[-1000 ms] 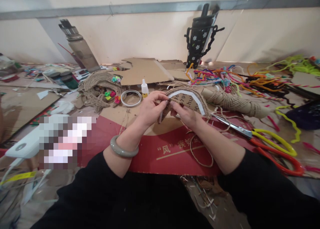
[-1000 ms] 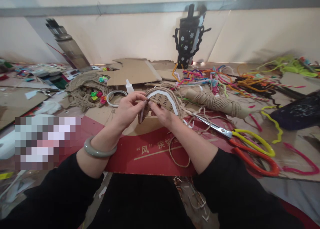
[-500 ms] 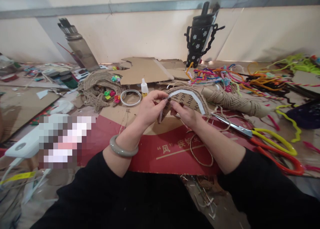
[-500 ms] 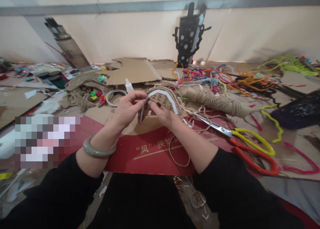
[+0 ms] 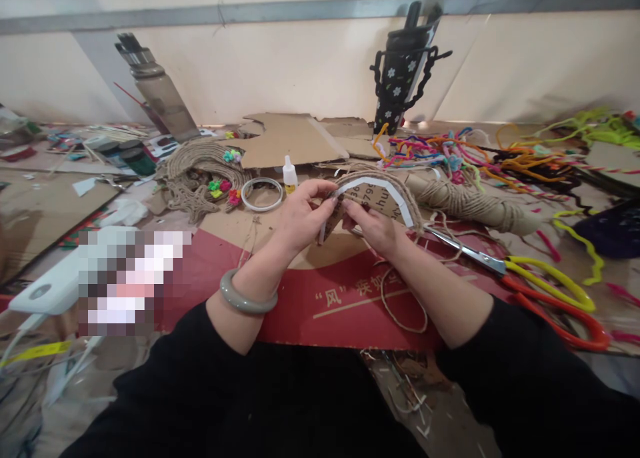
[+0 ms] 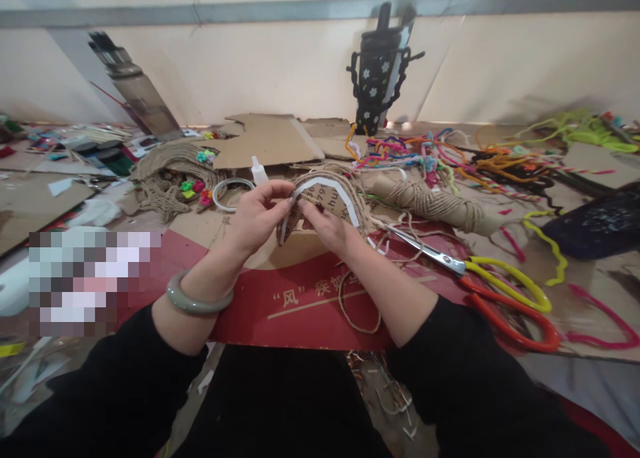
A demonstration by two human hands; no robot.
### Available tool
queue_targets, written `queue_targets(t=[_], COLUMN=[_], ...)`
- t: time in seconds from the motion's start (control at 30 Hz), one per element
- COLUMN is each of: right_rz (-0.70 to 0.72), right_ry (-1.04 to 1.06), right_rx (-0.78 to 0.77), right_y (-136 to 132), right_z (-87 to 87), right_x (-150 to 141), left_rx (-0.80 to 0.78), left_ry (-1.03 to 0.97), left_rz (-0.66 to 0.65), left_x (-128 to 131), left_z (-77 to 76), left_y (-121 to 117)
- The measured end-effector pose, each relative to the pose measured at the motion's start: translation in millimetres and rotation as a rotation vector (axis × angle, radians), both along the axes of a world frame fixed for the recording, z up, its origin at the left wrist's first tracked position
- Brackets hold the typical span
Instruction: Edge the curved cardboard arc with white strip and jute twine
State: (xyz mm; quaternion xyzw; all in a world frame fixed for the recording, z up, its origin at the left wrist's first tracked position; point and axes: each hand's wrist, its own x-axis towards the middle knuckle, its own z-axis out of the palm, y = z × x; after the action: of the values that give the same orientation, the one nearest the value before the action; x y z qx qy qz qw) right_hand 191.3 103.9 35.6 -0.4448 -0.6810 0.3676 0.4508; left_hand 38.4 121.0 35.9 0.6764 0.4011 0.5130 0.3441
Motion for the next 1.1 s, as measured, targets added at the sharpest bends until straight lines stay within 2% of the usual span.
queue_targets(t=[0.43, 0.73, 0.9, 1.1], right_rz=[-0.002, 0.01, 0.033, 0.077], right_ry=[0.011, 0.019, 0.026, 0.093], right_rx=[-0.016, -0.008, 0.035, 0.033], right_y=[1.1, 0.4, 1.0, 2.2], right_z=[-0.4, -1.0, -3.2, -12.7], right_x=[0.4, 0.9, 0.6, 0.1], left_rx=[0.084, -0.02, -0.087, -0.155], left_ry=[0.1, -0.022, -0.165, -0.155], left_rz=[-0.001, -0.007, 0.029, -0.009], left_x=[-0.6, 0.2, -0.1, -1.7], left_z=[2.1, 0.0, -1.0, 1.9], left_y=[-0.9, 0.5, 3.4, 3.2])
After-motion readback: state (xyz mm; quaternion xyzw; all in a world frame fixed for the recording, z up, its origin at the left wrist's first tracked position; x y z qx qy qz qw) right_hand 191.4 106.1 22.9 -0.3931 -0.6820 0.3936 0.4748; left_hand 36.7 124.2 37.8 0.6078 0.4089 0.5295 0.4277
